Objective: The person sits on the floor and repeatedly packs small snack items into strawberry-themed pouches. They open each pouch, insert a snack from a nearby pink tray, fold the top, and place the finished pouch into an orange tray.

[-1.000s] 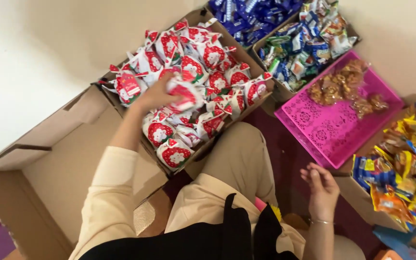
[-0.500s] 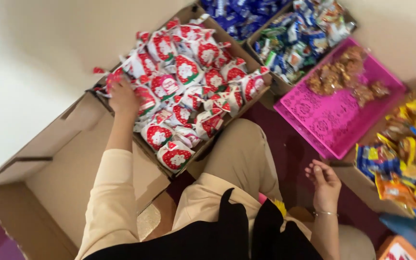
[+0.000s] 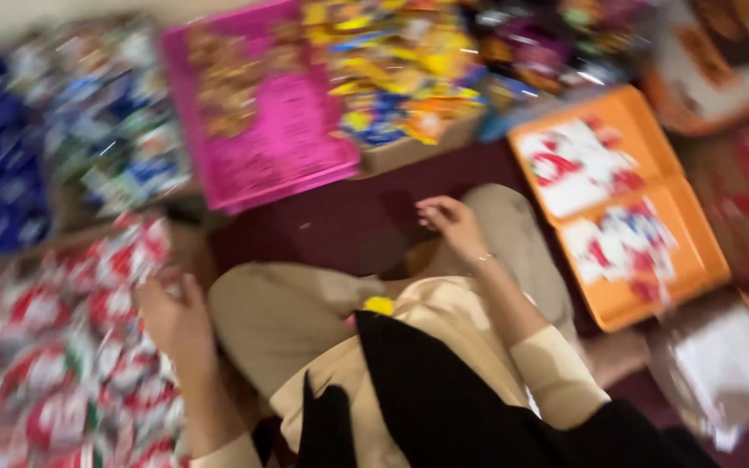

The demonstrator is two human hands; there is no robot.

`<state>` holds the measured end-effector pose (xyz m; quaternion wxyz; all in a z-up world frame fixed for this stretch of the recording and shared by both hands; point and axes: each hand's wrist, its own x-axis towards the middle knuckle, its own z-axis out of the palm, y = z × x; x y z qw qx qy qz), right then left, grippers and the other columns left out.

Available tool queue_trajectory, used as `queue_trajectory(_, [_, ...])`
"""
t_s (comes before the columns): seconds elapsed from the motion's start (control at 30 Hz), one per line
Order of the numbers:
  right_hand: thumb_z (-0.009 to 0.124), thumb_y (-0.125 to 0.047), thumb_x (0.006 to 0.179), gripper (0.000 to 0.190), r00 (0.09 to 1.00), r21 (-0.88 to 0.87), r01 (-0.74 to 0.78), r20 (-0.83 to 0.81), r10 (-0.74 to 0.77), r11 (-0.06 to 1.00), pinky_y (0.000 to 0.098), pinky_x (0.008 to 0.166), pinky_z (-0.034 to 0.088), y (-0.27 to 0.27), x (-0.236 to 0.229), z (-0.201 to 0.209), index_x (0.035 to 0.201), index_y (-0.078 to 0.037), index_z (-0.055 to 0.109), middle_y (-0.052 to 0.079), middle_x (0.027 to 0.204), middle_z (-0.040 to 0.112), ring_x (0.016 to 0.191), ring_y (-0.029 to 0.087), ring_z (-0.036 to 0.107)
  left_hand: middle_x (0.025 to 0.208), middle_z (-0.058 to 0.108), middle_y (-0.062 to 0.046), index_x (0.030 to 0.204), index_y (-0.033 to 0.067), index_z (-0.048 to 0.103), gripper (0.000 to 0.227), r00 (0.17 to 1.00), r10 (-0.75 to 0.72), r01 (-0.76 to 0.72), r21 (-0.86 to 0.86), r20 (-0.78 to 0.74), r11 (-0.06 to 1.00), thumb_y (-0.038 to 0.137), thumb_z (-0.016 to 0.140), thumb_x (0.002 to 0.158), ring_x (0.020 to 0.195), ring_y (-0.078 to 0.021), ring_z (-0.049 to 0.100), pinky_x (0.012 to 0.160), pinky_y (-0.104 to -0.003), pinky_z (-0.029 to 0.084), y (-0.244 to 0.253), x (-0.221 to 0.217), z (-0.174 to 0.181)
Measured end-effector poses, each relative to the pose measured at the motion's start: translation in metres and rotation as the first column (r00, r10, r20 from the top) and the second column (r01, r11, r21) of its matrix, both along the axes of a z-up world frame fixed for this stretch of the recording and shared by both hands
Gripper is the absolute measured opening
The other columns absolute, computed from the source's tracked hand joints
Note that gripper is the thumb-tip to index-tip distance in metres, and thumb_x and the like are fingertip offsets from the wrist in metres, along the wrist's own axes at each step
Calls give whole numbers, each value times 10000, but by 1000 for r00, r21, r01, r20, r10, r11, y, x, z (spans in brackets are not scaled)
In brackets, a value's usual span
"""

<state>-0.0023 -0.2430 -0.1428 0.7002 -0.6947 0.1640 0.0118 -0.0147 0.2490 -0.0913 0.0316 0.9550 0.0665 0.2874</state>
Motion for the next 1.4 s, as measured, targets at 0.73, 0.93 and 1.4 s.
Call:
queue_trajectory(0.73, [784,-68,751,572,978,-834,-127,-197,-75,537,519,1038,449,-325,-9,-115,1304,-161,674,92,1424,556,1261,385,517,1161,717,41,1110,279,703,222,539,-378,192,-327,-753,925,321,555,950,987,-284,697,831,-470,525,-225,16,-108])
queue_trajectory(0.93, [721,-56,875,282,974,-974,-187,-167,156,127,464,750,561,-327,-4,-121,1123,-184,764,88,1211,697,924,359,670,1152,716,32,1113,253,702,207,529,-376,130,-365,-761,922,260,561,962,1024,-252,681,812,-454,517,-240,21,-105])
queue_trajectory(1.4, [619,-119,908,176,837,-770,339,-15,-547,541,400,662,497,-302,7,-107,825,-222,735,-25,921,768,837,239,695,1079,733,-62,1115,95,718,181,518,-727,375,-644,-451,667,156,592,1000,952,-218,703,872,-358,548,-323,50,-87])
